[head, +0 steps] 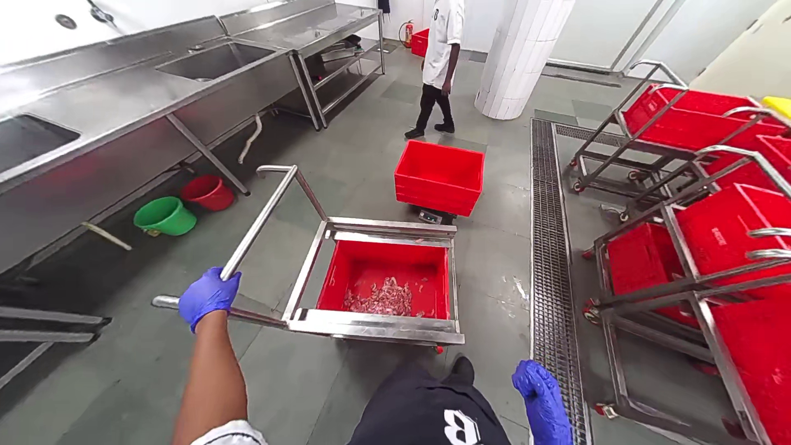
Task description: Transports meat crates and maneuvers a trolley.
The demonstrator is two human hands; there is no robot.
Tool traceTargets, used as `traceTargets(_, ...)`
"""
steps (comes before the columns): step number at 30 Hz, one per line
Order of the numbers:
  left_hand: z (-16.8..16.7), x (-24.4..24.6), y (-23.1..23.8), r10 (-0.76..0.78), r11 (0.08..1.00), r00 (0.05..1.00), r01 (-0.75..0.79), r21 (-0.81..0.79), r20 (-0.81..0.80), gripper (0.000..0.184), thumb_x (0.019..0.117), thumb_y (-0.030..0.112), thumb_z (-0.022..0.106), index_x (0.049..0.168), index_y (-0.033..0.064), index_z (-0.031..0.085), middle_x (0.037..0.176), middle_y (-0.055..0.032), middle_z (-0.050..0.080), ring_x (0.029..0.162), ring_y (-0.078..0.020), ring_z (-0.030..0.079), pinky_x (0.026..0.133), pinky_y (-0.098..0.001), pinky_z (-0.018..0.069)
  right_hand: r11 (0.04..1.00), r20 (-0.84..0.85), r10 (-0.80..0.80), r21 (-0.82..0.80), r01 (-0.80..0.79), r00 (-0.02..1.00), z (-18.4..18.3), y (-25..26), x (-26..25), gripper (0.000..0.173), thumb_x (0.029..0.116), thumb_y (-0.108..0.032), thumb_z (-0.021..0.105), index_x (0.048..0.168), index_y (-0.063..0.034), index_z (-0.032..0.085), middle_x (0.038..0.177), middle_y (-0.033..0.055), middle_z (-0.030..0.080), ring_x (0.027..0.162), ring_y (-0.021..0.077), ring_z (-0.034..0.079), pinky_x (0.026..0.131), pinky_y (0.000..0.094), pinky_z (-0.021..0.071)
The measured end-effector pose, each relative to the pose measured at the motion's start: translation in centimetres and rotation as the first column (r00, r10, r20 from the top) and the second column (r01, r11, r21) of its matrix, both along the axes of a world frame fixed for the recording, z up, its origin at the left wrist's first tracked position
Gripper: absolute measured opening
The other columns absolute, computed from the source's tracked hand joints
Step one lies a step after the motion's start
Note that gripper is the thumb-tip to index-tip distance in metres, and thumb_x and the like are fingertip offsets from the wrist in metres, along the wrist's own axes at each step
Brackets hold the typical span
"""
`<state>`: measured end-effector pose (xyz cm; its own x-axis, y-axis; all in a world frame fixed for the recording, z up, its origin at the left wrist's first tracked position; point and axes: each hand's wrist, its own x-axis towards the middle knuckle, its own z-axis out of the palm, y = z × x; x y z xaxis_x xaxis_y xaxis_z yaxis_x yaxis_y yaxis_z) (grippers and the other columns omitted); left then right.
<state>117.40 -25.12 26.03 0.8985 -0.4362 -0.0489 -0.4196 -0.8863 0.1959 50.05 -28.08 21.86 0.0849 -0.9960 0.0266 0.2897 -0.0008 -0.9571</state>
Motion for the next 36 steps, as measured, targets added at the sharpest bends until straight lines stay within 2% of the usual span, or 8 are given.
traceTargets(5, -3.7, -2.5, -1.5, 0.110, 0.986, 0.954, -0.069, -0.155, 0.280, 0.053, 0.0935, 0.029, 0.066, 0.141, 0.0073, 0.055, 0.137, -0.0256, 0.061, 0.130, -0.0462, 0.056, 0.109, -0.0689, 0.0363, 0.993, -0.071, 0.059, 0.106, -0.052, 0.996, -4.9, -4.3, -1.1, 0.037, 0.1011, -0.024, 0.049, 0.066, -0.0249, 0.061, 0.060, -0.0132, 0.055, 0.057, -0.0015, 0.052, 0.057, 0.0168, 0.0446)
traceTargets(8, -7.6, -6.2, -2.9, 0.154, 0.965, 0.923, -0.063, -0.255, 0.352, 0.089, 0.0839, 0.035, 0.067, 0.161, 0.0068, 0.032, 0.166, -0.0241, 0.029, 0.155, -0.0428, 0.023, 0.125, -0.0601, 0.0131, 0.958, -0.248, 0.160, 0.271, -0.090, 0.955, -9.4, -8.1, -1.8, 0.033, 0.1010, -0.020, 0.042, 0.072, -0.0202, 0.057, 0.060, -0.0114, 0.051, 0.055, 0.0013, 0.048, 0.056, 0.0196, 0.0434)
traceTargets(12, -15.0, -17.2, -4.8, 0.172, 0.940, 0.975, -0.205, -0.271, -0.138, 0.108, 0.0842, 0.027, 0.081, 0.162, -0.0052, 0.013, 0.166, -0.0315, 0.018, 0.156, -0.0414, 0.021, 0.127, -0.0491, 0.0231, 0.827, -0.365, 0.407, 0.537, -0.168, 0.837, -17.3, -13.4, -3.6, 0.025, 0.1026, -0.021, 0.047, 0.093, -0.0066, 0.065, 0.070, -0.0046, 0.055, 0.061, 0.0058, 0.051, 0.061, 0.0254, 0.0472)
traceTargets(16, -24.7, -31.0, -4.1, 0.475, 0.809, 0.606, -0.587, 0.044, -0.639, 0.096, 0.0949, 0.041, 0.074, 0.157, -0.0095, 0.022, 0.157, -0.0338, 0.036, 0.146, -0.0446, 0.040, 0.117, -0.0580, 0.0380, 0.657, -0.333, 0.552, 0.738, -0.153, 0.765, -24.2, -18.5, -4.3, 0.029, 0.1078, -0.022, 0.044, 0.111, -0.0022, 0.064, 0.081, 0.0004, 0.059, 0.066, 0.0079, 0.054, 0.063, 0.0266, 0.0481)
traceTargets(20, -30.0, -41.8, -5.3, 0.466, 0.691, 0.199, -0.690, 0.215, -0.862, 0.081, 0.1038, 0.063, 0.046, 0.155, 0.0011, 0.037, 0.153, -0.0275, 0.045, 0.140, -0.0421, 0.047, 0.110, -0.0629, 0.0438, 0.524, -0.271, 0.620, 0.841, -0.132, 0.736, -28.7, -22.2, -2.8, 0.046, 0.1108, -0.037, 0.036, 0.140, -0.0077, 0.057, 0.128, 0.0130, 0.066, 0.112, 0.0223, 0.064, 0.090, 0.0424, 0.0521)
traceTargets(26, -35.7, -45.6, -9.0, 0.729, 0.495, 0.429, -0.869, -0.021, -0.533, 0.063, 0.1021, 0.038, 0.064, 0.147, -0.0024, 0.046, 0.138, -0.0272, 0.060, 0.131, -0.0374, 0.058, 0.110, -0.0547, 0.0470, 0.444, -0.086, 0.491, 0.881, -0.165, 0.867, -36.6, -24.1, 2.5, 0.062, 0.1105, -0.050, 0.023, 0.157, -0.0115, 0.037, 0.155, 0.0117, 0.048, 0.143, 0.0248, 0.045, 0.114, 0.0516, 0.0389)
traceTargets(30, -36.2, -45.6, -9.2, 0.742, 0.488, 0.437, -0.872, -0.037, -0.508, 0.060, 0.1026, 0.036, 0.064, 0.147, -0.0016, 0.048, 0.138, -0.0261, 0.060, 0.131, -0.0367, 0.058, 0.111, -0.0547, 0.0461, 0.492, -0.097, 0.314, 0.868, -0.074, 0.945, -42.1, -24.2, 6.4, 0.062, 0.1095, -0.056, 0.017, 0.126, -0.0137, 0.059, 0.100, 0.0028, 0.066, 0.085, 0.0137, 0.062, 0.073, 0.0343, 0.0522)
traceTargets(36, -36.3, -45.6, -9.2, 0.740, 0.488, 0.459, -0.869, -0.077, -0.492, 0.058, 0.1028, 0.034, 0.064, 0.146, -0.0016, 0.049, 0.137, -0.0254, 0.062, 0.129, -0.0360, 0.060, 0.111, -0.0540, 0.0468, 0.529, -0.123, 0.500, 0.827, -0.190, 0.857, -44.3, -26.0, 7.0, 0.048, 0.1074, -0.030, 0.052, 0.147, -0.0037, 0.050, 0.148, 0.0148, 0.054, 0.134, 0.0192, 0.052, 0.112, 0.0371, 0.0439)
